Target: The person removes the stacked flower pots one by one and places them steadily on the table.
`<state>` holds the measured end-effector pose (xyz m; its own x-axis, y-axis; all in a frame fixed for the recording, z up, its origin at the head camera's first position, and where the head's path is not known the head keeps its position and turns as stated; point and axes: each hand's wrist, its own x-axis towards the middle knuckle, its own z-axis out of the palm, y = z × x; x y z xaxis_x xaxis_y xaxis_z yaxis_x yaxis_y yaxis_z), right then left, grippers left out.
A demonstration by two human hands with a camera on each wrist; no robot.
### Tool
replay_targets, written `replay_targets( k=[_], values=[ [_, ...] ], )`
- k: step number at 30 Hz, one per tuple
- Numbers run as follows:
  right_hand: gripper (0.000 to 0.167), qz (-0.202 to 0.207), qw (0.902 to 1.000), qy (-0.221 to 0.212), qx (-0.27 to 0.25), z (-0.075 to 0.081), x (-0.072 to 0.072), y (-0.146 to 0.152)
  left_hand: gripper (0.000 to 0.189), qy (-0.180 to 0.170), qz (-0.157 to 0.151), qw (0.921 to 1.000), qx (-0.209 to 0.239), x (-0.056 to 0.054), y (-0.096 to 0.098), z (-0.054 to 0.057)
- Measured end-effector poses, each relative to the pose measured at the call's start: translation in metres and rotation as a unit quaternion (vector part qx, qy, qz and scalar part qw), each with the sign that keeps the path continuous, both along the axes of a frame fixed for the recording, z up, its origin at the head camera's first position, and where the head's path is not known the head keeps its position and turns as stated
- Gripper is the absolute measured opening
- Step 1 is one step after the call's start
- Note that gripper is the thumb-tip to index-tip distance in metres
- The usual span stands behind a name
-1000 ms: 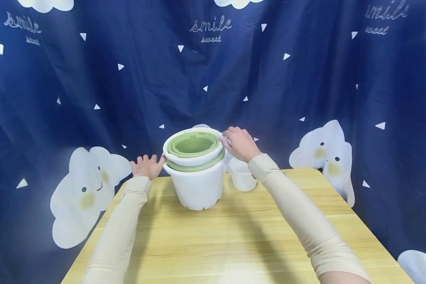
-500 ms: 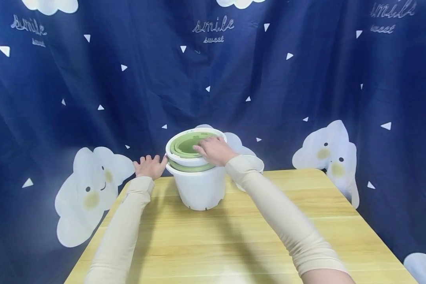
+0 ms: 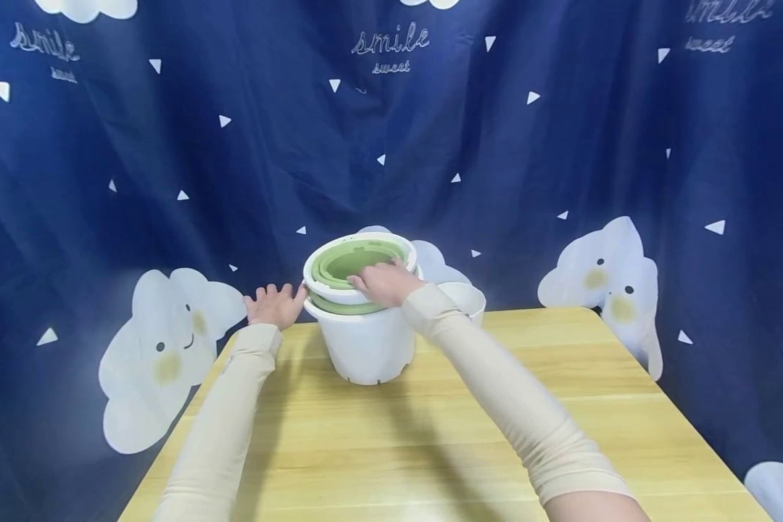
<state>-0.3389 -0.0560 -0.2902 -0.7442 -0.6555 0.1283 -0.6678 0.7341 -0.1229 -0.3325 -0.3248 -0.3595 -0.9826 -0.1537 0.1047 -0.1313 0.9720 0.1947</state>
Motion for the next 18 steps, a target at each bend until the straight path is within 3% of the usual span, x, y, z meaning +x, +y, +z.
replay_targets(
  k=[18],
  values=[
    [0.037, -0.007, 0.9982, 0.059, -0.003, 0.0045, 0.0104, -0.0057, 0.084, -0.001, 0.001, 1.0000, 0.004, 0.0013, -0.0005, -0.0009]
  ],
)
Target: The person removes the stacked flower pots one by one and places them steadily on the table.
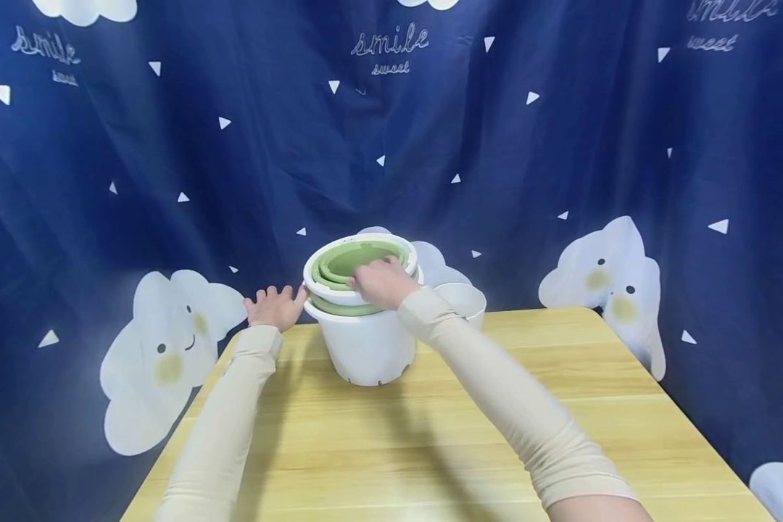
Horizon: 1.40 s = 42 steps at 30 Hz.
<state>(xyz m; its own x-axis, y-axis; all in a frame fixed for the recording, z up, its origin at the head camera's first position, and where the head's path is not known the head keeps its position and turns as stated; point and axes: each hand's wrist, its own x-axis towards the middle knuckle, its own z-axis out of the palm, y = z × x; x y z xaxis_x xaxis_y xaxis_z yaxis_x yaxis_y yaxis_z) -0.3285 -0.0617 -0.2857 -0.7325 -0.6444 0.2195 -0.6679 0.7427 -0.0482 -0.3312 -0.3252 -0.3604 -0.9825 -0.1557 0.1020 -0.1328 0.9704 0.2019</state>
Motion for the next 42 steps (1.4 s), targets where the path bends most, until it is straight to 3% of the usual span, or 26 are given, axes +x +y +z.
replay_targets(
  k=[10, 18, 24, 32, 42],
  values=[
    [0.031, -0.009, 0.9974, 0.064, 0.031, -0.004, 0.009, -0.006, 0.083, 0.000, 0.000, 1.0000, 0.001, 0.000, 0.001, 0.000],
    [0.027, -0.006, 0.9861, 0.151, 0.069, -0.009, 0.018, -0.014, 0.082, -0.003, -0.002, 1.0000, 0.000, 0.003, 0.002, 0.000],
    [0.028, -0.011, 0.9781, 0.199, 0.062, -0.010, 0.020, -0.018, 0.081, 0.000, -0.004, 1.0000, 0.001, 0.004, 0.002, -0.001],
    [0.041, -0.014, 0.9834, 0.176, 0.040, 0.000, 0.015, -0.015, 0.080, 0.004, -0.002, 1.0000, 0.003, 0.007, 0.002, 0.004],
    [0.033, -0.007, 0.9812, 0.189, 0.038, 0.010, 0.010, -0.009, 0.078, 0.001, -0.003, 1.0000, -0.002, 0.006, 0.001, 0.003]
  ],
)
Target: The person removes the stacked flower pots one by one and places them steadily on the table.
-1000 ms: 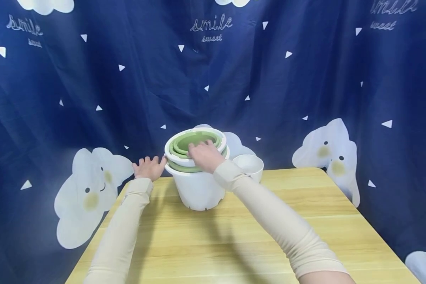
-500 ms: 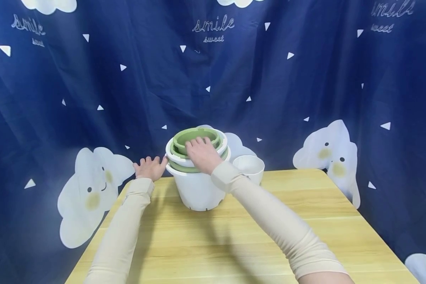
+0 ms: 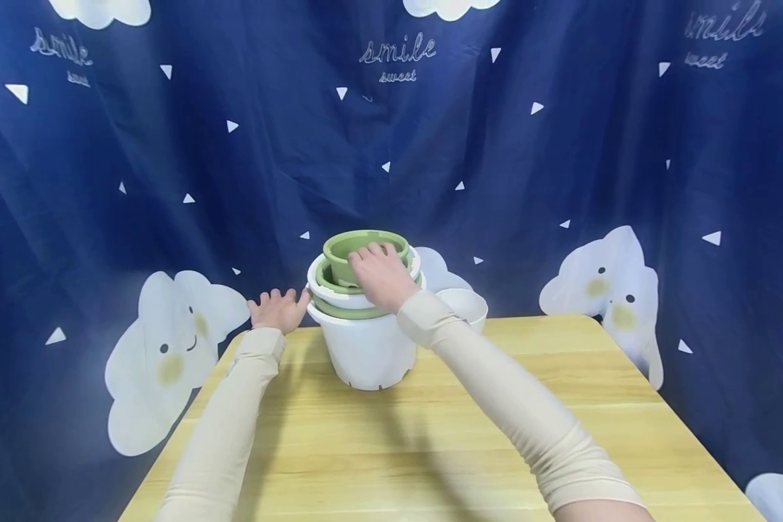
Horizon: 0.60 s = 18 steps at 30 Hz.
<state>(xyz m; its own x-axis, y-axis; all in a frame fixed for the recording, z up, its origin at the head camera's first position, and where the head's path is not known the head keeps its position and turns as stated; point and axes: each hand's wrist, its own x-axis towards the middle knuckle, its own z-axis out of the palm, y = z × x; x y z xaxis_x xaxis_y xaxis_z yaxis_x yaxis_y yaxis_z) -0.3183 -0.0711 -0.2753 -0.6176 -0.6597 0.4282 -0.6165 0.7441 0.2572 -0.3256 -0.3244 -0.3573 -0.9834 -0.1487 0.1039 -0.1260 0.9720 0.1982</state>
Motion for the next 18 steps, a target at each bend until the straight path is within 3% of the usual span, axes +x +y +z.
replay_targets(
  k=[11, 18],
  values=[
    [0.019, -0.016, 0.9976, 0.066, 0.014, 0.004, -0.001, 0.011, 0.081, 0.003, 0.004, 1.0000, 0.004, -0.001, 0.000, -0.002],
    [0.019, -0.026, 0.9931, 0.113, 0.017, 0.006, -0.001, 0.021, 0.079, -0.007, 0.007, 1.0000, 0.002, 0.001, 0.003, 0.000]
  ],
)
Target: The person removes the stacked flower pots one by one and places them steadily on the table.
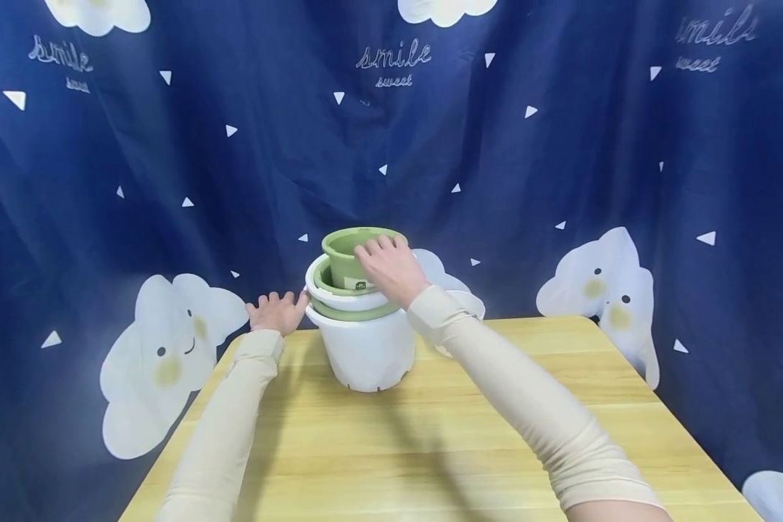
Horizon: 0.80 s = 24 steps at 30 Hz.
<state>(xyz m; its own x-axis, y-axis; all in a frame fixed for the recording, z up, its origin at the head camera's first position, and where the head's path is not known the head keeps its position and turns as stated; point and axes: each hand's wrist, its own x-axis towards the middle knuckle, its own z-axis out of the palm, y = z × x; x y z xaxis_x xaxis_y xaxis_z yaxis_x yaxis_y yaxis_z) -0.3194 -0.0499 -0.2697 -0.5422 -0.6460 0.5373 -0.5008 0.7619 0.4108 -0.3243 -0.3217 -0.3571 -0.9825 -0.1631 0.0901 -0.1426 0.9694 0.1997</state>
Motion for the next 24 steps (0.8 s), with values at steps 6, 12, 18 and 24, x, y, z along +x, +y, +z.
replay_targets(
  k=[6, 12, 18, 24],
  values=[
    [0.015, 0.005, 0.9995, 0.030, -0.009, 0.002, 0.000, 0.004, 0.080, -0.002, 0.000, 1.0000, -0.003, 0.000, -0.002, -0.003],
    [0.015, 0.006, 0.9990, 0.043, -0.008, 0.005, 0.000, 0.008, 0.082, -0.002, -0.003, 1.0000, 0.003, -0.002, -0.003, -0.006],
    [0.016, 0.002, 0.9982, 0.059, 0.000, 0.011, 0.000, 0.012, 0.083, -0.007, -0.005, 0.9999, 0.007, -0.002, -0.004, -0.007],
    [0.017, 0.003, 0.9972, 0.075, -0.004, 0.020, -0.001, 0.017, 0.082, -0.001, -0.004, 1.0000, 0.006, 0.000, -0.002, -0.004]
  ],
)
